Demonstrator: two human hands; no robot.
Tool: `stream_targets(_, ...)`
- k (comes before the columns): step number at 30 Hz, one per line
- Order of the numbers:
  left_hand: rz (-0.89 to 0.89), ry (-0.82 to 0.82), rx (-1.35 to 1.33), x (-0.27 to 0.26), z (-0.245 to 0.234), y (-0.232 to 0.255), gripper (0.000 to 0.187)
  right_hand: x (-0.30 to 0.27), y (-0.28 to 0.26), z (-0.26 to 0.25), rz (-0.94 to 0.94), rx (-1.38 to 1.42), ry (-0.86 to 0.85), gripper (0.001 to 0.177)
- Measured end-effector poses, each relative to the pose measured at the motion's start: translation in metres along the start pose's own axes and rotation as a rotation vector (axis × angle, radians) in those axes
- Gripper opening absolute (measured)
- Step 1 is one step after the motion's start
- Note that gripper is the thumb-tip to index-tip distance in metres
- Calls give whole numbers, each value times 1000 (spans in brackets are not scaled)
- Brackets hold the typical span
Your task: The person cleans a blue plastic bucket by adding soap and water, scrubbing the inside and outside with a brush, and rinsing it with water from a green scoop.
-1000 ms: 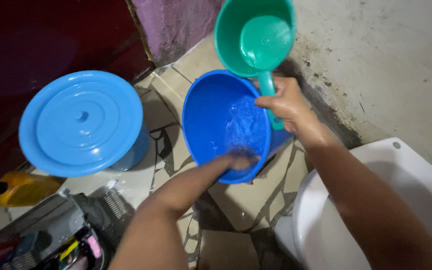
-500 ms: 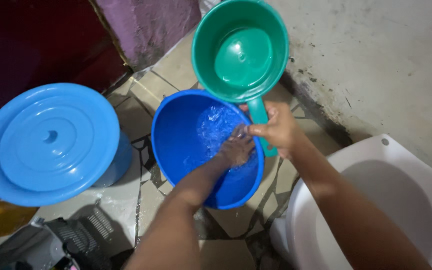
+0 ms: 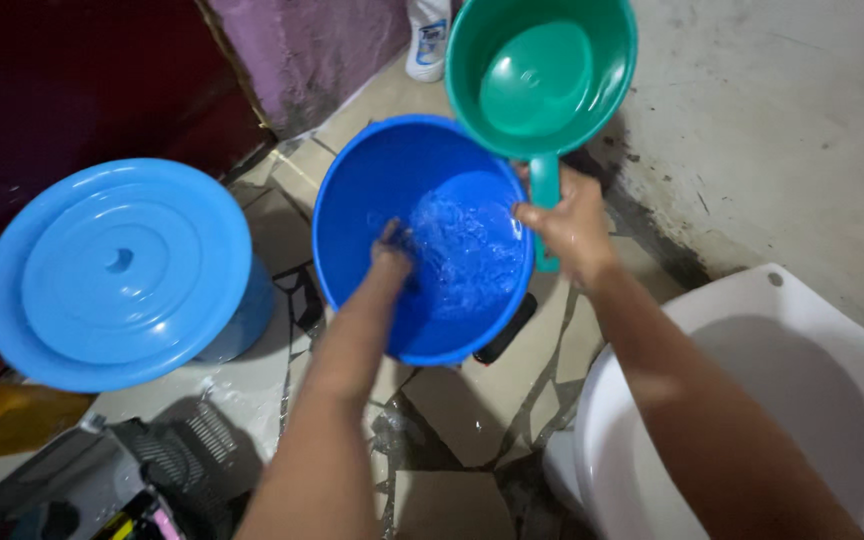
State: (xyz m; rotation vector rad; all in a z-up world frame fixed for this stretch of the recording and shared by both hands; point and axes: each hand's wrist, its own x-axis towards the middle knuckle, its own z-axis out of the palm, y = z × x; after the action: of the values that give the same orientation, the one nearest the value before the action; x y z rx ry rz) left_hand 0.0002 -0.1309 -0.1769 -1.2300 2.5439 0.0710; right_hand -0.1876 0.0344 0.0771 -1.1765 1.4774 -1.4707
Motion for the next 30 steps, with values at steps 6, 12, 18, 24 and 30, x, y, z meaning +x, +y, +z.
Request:
stream_targets(6, -37, 115, 303, -99, -105, -58, 54, 40, 16, -20, 212, -246, 205, 38)
stream_targets(12, -34, 884, -942, -107, -127, -94, 102, 42, 76, -38, 194, -330, 248, 25)
stream_targets(18, -306, 825, -2044, -82, -79, -75, 61, 14, 46, -55, 178, -489, 29, 39)
stream_targets(24, -179, 882, -1981, -88, -97, -67, 63, -20, -38, -46, 53, -1317, -362, 54)
stream_targets(30, -18, 1050, -1339, -108, -155, -33, 64, -14, -12, 6, -279, -1665, -559, 44)
